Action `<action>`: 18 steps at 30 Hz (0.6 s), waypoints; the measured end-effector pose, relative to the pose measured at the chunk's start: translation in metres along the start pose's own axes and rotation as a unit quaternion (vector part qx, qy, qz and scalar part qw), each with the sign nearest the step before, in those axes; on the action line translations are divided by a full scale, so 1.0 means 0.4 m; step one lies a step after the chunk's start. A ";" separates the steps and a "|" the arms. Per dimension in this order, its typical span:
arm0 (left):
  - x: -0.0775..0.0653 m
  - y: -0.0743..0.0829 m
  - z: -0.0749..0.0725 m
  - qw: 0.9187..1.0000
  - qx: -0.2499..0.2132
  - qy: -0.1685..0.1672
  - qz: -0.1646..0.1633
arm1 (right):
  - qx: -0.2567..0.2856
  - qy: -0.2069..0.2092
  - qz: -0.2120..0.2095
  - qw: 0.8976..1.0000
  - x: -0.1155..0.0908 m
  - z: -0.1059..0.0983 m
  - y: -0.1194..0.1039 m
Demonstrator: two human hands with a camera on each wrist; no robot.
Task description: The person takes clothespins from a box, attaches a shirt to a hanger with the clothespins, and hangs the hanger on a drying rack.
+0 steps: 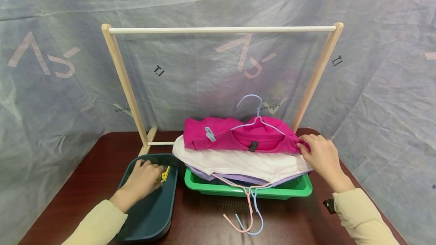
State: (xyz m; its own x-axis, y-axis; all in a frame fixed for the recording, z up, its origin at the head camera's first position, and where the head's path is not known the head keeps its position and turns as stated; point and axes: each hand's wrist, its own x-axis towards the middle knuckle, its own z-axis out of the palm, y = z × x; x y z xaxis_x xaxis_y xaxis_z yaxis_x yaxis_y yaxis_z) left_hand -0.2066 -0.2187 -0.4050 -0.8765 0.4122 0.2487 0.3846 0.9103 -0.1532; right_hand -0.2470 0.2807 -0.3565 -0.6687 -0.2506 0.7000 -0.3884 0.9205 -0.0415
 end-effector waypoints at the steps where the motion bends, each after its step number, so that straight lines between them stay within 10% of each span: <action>1: -0.001 -0.002 -0.004 1.000 -0.001 0.007 0.000 | 0.000 0.000 0.000 1.000 0.000 0.000 0.000; 18: 0.008 -0.009 -0.087 0.997 -0.003 0.069 -0.023 | 0.004 0.001 0.036 0.999 -0.007 0.001 0.008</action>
State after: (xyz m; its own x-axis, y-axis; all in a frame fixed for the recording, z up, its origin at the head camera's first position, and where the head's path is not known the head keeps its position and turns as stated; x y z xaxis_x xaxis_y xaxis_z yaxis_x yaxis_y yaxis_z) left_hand -0.2006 -0.2194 -0.3703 -0.8453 0.3715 0.3841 0.3471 0.9282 -0.1340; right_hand -0.2466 0.2843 -0.3588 -0.6942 -0.1824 0.6963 -0.3433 0.9341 -0.0976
